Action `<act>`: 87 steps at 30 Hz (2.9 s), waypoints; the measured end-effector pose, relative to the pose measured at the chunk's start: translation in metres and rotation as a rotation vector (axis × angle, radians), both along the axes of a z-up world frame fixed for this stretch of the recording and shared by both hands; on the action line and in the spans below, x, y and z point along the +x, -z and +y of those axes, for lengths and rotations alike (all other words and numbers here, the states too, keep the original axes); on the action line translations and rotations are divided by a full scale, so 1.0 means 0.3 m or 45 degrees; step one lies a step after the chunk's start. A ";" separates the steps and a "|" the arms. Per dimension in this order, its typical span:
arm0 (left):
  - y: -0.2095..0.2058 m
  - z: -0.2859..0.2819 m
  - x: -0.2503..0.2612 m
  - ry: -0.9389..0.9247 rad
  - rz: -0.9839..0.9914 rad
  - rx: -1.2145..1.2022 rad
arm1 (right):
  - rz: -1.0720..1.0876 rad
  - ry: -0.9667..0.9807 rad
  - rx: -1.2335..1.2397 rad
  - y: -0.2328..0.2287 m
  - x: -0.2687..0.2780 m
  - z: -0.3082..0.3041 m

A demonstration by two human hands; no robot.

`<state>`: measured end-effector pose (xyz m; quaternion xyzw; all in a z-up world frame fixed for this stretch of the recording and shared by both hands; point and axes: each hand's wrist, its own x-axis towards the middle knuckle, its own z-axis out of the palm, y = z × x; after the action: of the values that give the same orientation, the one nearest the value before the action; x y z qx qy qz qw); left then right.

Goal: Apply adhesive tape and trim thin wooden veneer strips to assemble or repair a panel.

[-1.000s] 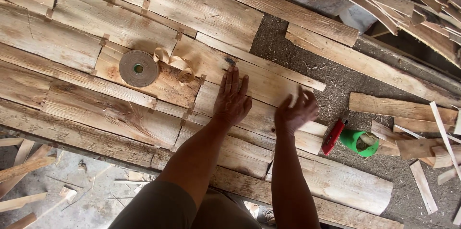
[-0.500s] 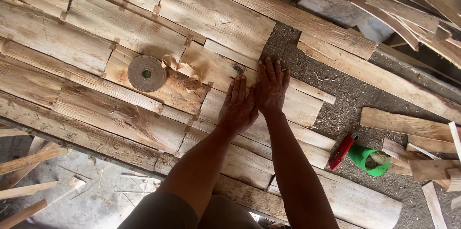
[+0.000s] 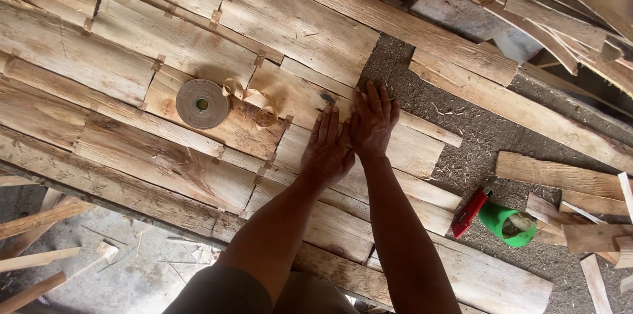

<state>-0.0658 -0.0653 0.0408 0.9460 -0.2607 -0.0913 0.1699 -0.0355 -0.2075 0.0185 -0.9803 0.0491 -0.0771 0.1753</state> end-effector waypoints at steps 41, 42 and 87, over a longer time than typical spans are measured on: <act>-0.006 0.016 -0.014 0.000 -0.034 -0.067 | 0.141 1.161 -0.435 -0.023 -0.740 -0.549; -0.009 0.016 -0.014 0.000 -0.031 -0.058 | 0.250 1.232 -0.332 -0.036 -0.767 -0.555; 0.171 0.100 0.273 -0.324 -0.413 -0.581 | 0.417 0.252 0.457 -0.424 -0.110 -0.158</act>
<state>0.0161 -0.0354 -0.0105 0.9106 -0.1777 0.1438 0.3442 -0.0686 -0.2550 0.1458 -0.9233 0.1855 0.0757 0.3277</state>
